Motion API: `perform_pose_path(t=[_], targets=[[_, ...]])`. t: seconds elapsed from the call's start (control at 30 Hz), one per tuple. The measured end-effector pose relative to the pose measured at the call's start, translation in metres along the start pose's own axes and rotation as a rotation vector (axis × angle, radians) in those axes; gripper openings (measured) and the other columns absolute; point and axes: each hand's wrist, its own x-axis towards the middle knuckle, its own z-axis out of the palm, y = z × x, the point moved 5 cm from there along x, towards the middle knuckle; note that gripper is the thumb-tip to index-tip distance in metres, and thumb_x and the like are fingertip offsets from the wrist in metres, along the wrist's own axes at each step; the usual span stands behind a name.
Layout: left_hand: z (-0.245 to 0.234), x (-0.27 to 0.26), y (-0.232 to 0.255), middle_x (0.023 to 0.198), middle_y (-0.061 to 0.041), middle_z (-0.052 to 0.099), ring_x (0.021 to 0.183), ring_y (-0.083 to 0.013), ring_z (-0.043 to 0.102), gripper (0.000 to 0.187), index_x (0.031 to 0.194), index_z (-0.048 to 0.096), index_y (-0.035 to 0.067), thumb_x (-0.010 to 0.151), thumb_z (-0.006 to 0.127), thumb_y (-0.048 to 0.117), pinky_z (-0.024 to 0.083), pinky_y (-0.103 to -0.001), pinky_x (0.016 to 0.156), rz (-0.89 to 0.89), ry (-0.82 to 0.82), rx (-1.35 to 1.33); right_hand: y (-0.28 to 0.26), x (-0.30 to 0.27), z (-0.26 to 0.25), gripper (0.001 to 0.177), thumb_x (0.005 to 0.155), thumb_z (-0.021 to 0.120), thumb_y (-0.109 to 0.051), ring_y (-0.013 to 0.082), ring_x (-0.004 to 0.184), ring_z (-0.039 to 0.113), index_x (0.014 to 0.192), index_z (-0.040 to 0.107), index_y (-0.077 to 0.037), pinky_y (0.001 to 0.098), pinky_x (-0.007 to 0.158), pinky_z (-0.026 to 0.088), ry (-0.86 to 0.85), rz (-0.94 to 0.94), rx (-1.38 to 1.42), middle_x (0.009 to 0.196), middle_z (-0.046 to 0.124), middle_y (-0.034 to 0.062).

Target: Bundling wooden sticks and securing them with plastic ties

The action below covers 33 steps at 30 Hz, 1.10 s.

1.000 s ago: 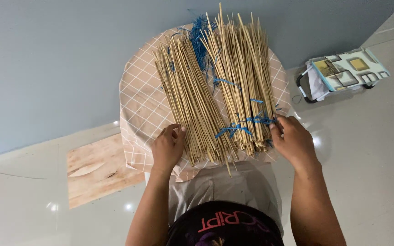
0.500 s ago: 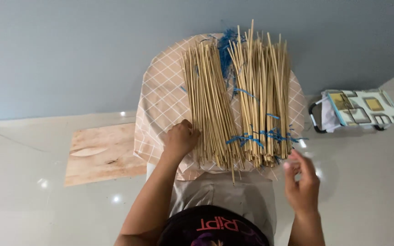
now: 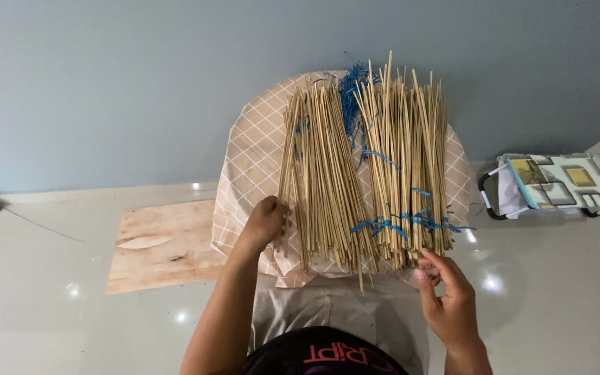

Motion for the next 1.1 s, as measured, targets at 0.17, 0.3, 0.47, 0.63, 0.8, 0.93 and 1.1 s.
perform_pose_path(t=[0.17,0.3,0.47,0.63,0.8,0.93,1.1], targets=[[-0.005,-0.008,-0.005,0.07,-0.005,0.053,0.054,-0.0155,0.046,0.02,0.105,0.054,0.01,0.109,0.045,0.027,0.035,-0.03,0.047,-0.001,0.011,-0.227,-0.004,0.001,0.009,0.04,0.096,0.064,-0.022,0.0166,0.086,0.07,0.133,0.066,-0.006,0.0307,0.074,0.057,-0.031,-0.005,0.011,0.112,0.074,0.0086],[-0.012,-0.004,-0.025,0.065,0.0,0.037,0.047,-0.0099,0.029,0.02,0.104,0.056,0.009,0.107,0.049,0.027,0.022,-0.027,0.042,0.083,0.081,-0.409,-0.008,0.003,0.009,0.038,0.096,0.064,-0.019,0.0163,0.083,0.07,0.132,0.066,-0.006,0.0297,0.073,0.056,-0.007,-0.058,0.029,0.104,0.075,0.0093],[-0.017,-0.059,0.013,0.071,0.002,0.056,0.061,-0.0137,0.049,0.017,0.098,0.055,0.015,0.105,0.044,0.025,0.039,-0.035,0.058,0.119,0.255,0.002,-0.026,0.011,0.02,0.033,0.097,0.064,-0.025,0.0145,0.073,0.065,0.119,0.075,-0.004,0.0321,0.067,0.055,0.024,0.01,0.057,0.092,0.077,0.0069],[0.042,-0.088,0.01,0.066,0.001,0.047,0.049,-0.012,0.041,0.017,0.107,0.047,0.0,0.102,0.035,-0.012,0.04,-0.021,0.04,0.972,0.086,0.107,-0.07,0.034,0.079,0.055,0.105,0.042,-0.041,0.0061,0.036,0.031,0.143,0.059,-0.006,0.0257,0.027,0.031,-0.369,0.007,0.502,0.052,0.05,-0.0037],[0.079,-0.128,0.033,0.078,-0.009,0.059,0.067,-0.0234,0.056,0.027,0.104,0.053,0.01,0.109,0.038,0.032,0.044,-0.041,0.06,0.579,-0.182,0.093,-0.09,0.055,0.114,0.053,0.107,0.034,-0.041,0.011,0.044,0.045,0.137,0.067,-0.011,0.0267,0.042,0.04,-0.38,0.047,0.474,0.06,0.055,0.0002],[0.068,-0.117,0.02,0.071,-0.003,0.055,0.057,-0.0158,0.046,0.03,0.095,0.048,0.011,0.11,0.033,0.033,0.038,-0.034,0.049,0.469,-0.097,-0.06,-0.082,0.049,0.125,0.057,0.109,0.025,-0.038,0.0351,0.134,0.061,0.139,0.056,-0.002,0.0462,0.116,0.046,-0.298,-0.081,0.681,0.141,0.063,0.0251],[0.054,-0.099,0.008,0.071,-0.002,0.057,0.059,-0.0163,0.051,0.027,0.093,0.054,0.012,0.108,0.043,0.033,0.04,-0.034,0.054,0.476,-0.017,-0.124,-0.038,0.056,0.103,0.038,0.108,0.052,-0.032,0.0051,0.053,0.041,0.136,0.061,-0.008,0.0195,0.041,0.037,-0.027,0.123,1.158,0.074,0.054,-0.0052]])
